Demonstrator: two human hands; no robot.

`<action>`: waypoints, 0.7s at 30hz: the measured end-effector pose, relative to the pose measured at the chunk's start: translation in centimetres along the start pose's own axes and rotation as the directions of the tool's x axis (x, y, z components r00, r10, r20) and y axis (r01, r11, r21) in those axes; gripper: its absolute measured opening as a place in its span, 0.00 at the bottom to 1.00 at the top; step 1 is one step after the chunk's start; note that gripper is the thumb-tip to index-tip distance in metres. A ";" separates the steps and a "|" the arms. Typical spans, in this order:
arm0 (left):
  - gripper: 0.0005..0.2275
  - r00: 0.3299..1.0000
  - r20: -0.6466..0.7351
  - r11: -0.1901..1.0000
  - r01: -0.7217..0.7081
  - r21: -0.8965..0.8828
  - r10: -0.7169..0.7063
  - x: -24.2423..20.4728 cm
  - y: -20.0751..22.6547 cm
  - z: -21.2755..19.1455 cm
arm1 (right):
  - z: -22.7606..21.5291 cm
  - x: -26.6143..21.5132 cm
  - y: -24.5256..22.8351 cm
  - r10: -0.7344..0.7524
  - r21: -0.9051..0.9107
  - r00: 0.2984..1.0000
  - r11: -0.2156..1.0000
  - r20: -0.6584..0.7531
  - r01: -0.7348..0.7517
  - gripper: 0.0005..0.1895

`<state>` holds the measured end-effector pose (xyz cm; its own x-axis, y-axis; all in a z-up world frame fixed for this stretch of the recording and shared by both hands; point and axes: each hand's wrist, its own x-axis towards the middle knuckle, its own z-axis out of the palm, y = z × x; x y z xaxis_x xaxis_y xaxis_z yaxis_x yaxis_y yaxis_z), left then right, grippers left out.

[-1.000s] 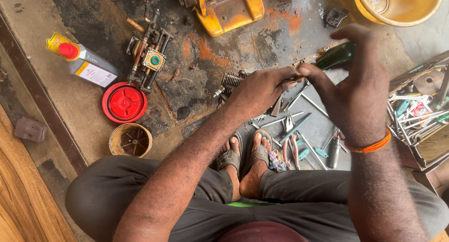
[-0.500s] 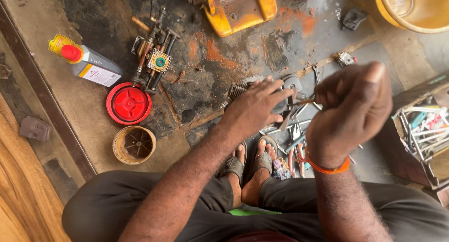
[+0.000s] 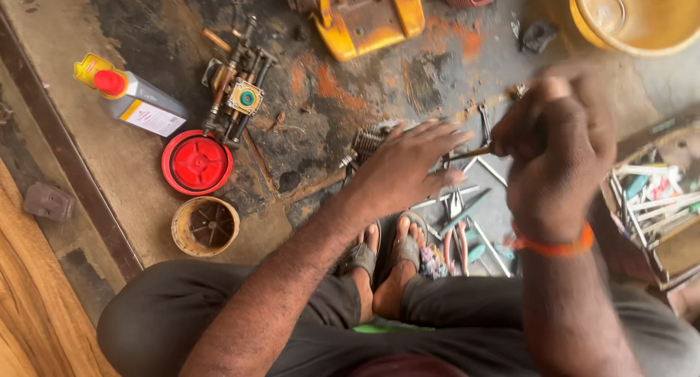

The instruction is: The person sits on the floor and disassembles a small engine block. They use a screwdriver to remove a cover, then use a hammer to tap out a component. The person removes a gear and other parts, placing them on the floor.

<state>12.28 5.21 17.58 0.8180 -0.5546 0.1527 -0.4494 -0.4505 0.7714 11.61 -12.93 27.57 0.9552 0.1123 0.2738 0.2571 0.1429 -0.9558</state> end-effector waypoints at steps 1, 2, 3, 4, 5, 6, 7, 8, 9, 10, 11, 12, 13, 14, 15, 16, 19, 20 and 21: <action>0.23 1.000 0.010 0.995 -0.004 -0.096 0.005 0.4 0.3 0.0 | -0.8 0.8 0.0 -0.028 -0.008 0.979 1.000 0.201 0.030 0.14; 0.20 1.000 0.020 0.982 -0.007 -0.191 0.011 0.9 0.7 0.0 | -1.2 1.6 0.1 0.018 -0.003 0.949 1.000 0.314 -0.018 0.15; 0.18 0.999 0.036 0.960 -0.014 -0.280 0.025 1.3 1.0 -0.2 | -1.3 2.5 -0.1 0.059 -0.009 0.908 0.998 0.414 -0.061 0.16; 0.17 0.998 0.059 0.958 0.035 -0.284 -0.019 1.3 1.3 -0.5 | -1.3 3.5 -0.6 0.174 -0.013 0.885 0.982 0.433 -0.187 0.16; 0.16 0.996 0.072 0.955 0.077 -0.287 -0.058 1.5 1.7 -0.6 | -1.1 4.2 -1.5 0.282 -0.028 0.845 0.953 0.454 -0.303 0.16; 0.15 0.992 0.086 0.950 0.118 -0.289 -0.097 1.7 1.9 -0.7 | -0.7 4.2 -2.8 0.201 -0.260 0.875 0.961 0.441 -0.090 0.17; 0.13 0.996 0.037 0.958 0.086 -0.275 -0.079 1.9 2.0 -0.6 | -0.1 4.2 -4.1 0.119 -0.474 0.885 0.872 0.450 0.124 0.17; 0.12 0.998 -0.013 0.964 0.055 -0.259 -0.060 2.0 2.0 -0.4 | 0.4 4.2 -5.6 0.042 -0.647 0.878 0.693 0.478 0.319 0.18; 0.11 0.997 -0.059 0.969 0.037 -0.244 -0.053 1.8 1.9 0.0 | 0.9 4.0 -6.9 0.143 -0.845 0.889 0.407 0.434 0.347 0.20; 0.12 0.994 -0.069 0.976 0.067 -0.205 -0.083 2.1 1.7 0.4 | 1.5 3.7 -8.0 0.219 -0.933 0.907 0.069 0.359 0.352 0.22; 0.12 0.991 -0.070 0.980 0.102 -0.170 -0.115 2.4 1.4 0.9 | 1.8 3.4 -8.9 0.266 -0.905 0.930 -0.274 0.254 0.326 0.23; 0.13 0.987 -0.071 0.981 0.136 -0.135 -0.147 2.5 1.2 1.5 | 2.0 3.2 -9.6 0.362 -0.880 0.902 -0.314 0.236 0.356 0.22; 0.13 0.980 -0.195 0.998 0.031 -0.061 -0.042 2.8 1.2 2.0 | 2.1 3.4 -10.2 0.436 -0.850 0.875 -0.360 0.210 0.384 0.22; 0.13 0.949 -0.306 0.997 -0.068 0.024 0.072 2.8 1.4 2.6 | 2.0 3.5 -10.5 0.506 -0.817 0.844 -0.402 0.178 0.413 0.21; 0.14 0.897 -0.399 0.982 -0.155 0.113 0.187 2.8 1.5 3.1 | 1.6 3.9 -10.5 0.489 -0.798 0.822 -0.348 0.293 0.492 0.20; 0.15 0.919 -0.371 0.991 -0.119 0.056 0.132 3.2 1.3 3.1 | 1.1 4.8 -10.3 0.463 -0.768 0.789 -0.296 0.404 0.567 0.19; 0.14 0.970 -0.240 0.994 -0.051 -0.101 0.026 3.4 1.0 2.2 | -0.4 5.6 -9.7 0.336 -0.696 0.639 0.075 0.691 0.714 0.12; 0.12 0.983 -0.180 0.988 -0.072 -0.139 0.046 3.2 1.0 1.7 | -0.7 5.8 -9.6 0.256 -0.641 0.590 0.225 0.765 0.734 0.09; 0.10 0.991 -0.120 0.980 -0.087 -0.178 0.066 3.1 1.1 1.4 | -0.7 5.8 -9.5 0.266 -0.649 0.596 0.208 0.758 0.732 0.11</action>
<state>13.78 2.04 18.02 0.8239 -0.4949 0.2760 -0.4473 -0.2689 0.8530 14.80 -14.36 38.19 0.5269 0.8499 -0.0099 0.8476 -0.5262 -0.0678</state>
